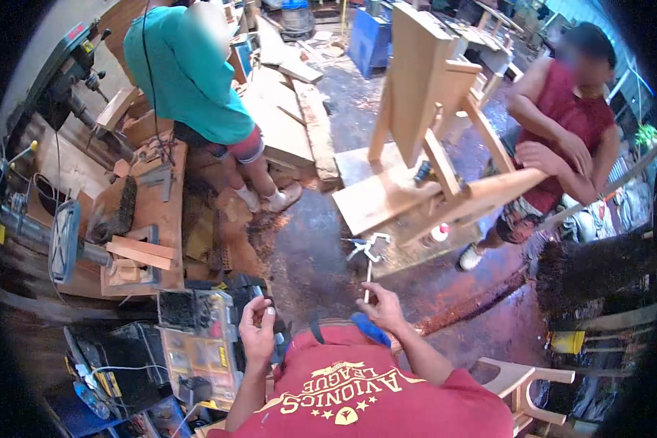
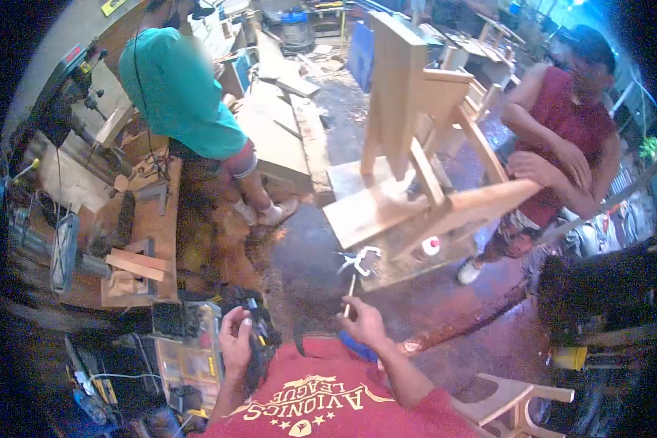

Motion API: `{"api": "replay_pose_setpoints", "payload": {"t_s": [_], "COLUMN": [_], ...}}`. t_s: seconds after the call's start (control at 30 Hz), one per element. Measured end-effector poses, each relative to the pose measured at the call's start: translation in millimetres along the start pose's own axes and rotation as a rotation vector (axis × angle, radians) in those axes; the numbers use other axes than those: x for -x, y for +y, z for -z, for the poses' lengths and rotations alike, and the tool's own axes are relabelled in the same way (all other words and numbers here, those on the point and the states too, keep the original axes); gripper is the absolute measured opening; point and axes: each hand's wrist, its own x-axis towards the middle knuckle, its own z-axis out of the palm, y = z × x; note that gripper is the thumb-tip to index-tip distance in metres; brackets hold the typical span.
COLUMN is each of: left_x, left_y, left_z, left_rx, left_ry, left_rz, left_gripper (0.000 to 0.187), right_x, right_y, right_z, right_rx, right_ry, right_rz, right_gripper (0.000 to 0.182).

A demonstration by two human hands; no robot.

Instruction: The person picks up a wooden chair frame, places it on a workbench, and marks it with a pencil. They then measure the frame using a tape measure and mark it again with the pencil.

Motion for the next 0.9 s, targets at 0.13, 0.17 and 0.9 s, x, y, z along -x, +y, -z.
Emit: {"api": "replay_pose_setpoints", "payload": {"t_s": [0.13, 0.17, 0.9], "left_x": [-73.8, -92.8, -524.4], "left_y": [28.6, 36.2, 107.8], "left_z": [-7.3, -14.0, -107.8], "left_rx": [-0.020, 0.006, -0.493], "left_ry": [-0.004, -0.016, -0.369], "left_rz": [-0.030, -0.022, -0.445], "left_gripper": [0.031, 0.031, 0.024], "right_x": [-68.6, -84.8, -459.7], "right_y": [20.3, 24.4, -121.4], "right_z": [-12.0, -12.6, 39.0], "right_rx": [0.047, 0.077, 0.013], "right_ry": [0.211, 0.262, 0.630], "right_rz": [0.109, 0.154, 0.327], "right_gripper": [0.026, 0.024, 0.012]}}
